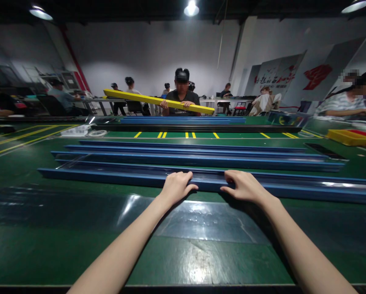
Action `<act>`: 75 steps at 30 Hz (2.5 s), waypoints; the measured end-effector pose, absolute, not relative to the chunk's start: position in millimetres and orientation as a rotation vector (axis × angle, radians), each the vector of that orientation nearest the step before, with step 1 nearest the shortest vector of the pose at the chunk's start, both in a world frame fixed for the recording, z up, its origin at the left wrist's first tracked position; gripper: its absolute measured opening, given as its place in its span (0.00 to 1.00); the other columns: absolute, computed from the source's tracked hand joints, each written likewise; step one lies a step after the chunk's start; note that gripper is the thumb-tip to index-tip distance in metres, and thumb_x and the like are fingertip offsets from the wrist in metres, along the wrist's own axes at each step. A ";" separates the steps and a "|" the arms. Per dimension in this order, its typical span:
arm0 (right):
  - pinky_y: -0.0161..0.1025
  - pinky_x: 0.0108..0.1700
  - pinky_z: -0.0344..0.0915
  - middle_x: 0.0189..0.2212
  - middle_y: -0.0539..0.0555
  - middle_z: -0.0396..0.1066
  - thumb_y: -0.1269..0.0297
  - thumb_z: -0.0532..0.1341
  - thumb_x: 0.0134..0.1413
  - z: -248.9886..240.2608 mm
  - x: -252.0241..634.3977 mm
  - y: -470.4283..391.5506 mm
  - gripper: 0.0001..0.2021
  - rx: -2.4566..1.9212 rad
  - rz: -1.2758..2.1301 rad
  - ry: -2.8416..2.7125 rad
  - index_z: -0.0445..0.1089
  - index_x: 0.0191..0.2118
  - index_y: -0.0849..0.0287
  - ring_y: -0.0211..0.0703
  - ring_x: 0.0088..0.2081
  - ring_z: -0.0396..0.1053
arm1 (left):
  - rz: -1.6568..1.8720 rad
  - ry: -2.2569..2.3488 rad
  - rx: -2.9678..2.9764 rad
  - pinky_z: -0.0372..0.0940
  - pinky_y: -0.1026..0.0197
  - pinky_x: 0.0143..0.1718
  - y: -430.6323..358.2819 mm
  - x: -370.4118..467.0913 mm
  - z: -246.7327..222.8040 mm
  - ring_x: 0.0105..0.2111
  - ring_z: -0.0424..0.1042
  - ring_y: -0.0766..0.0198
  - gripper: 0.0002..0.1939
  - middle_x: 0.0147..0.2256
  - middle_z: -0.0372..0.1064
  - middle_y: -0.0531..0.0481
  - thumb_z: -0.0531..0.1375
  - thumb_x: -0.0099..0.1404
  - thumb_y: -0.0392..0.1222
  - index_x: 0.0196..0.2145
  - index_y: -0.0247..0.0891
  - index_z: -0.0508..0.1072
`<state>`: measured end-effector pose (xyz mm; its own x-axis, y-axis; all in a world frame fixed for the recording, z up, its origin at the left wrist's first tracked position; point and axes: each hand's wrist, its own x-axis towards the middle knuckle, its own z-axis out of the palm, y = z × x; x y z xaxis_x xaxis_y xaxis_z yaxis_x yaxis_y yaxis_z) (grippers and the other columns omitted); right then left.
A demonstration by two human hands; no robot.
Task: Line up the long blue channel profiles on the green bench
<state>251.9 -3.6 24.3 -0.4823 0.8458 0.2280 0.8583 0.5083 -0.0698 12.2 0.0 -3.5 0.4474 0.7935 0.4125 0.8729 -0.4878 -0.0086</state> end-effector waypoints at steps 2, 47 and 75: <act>0.33 0.27 0.49 0.25 0.51 0.66 0.54 0.55 0.46 24.5 252.3 -2.9 0.11 -1.450 -0.088 -2.513 0.59 0.26 0.57 0.38 0.26 0.61 | -0.525 -1.450 -2.478 0.57 0.65 0.30 -0.1 12.3 -3.2 0.30 0.68 0.63 0.17 0.28 0.68 0.51 0.53 0.58 0.56 0.31 0.39 0.64; 0.34 0.29 0.51 0.29 0.54 0.69 0.48 0.45 0.54 15.0 239.9 -0.8 0.22 -1.450 -0.326 -2.628 0.66 0.29 0.59 0.40 0.31 0.66 | -0.477 -1.418 -2.506 0.57 0.63 0.31 -0.3 11.5 -2.3 0.32 0.67 0.61 0.16 0.30 0.68 0.49 0.52 0.59 0.55 0.32 0.38 0.63; 0.34 0.27 0.48 0.28 0.53 0.69 0.51 0.43 0.57 10.2 223.0 -4.9 0.21 -1.430 -0.408 -2.600 0.65 0.29 0.59 0.39 0.32 0.66 | -0.478 -1.376 -2.492 0.57 0.63 0.30 0.1 10.5 -2.8 0.31 0.67 0.62 0.17 0.30 0.68 0.50 0.51 0.60 0.55 0.32 0.38 0.62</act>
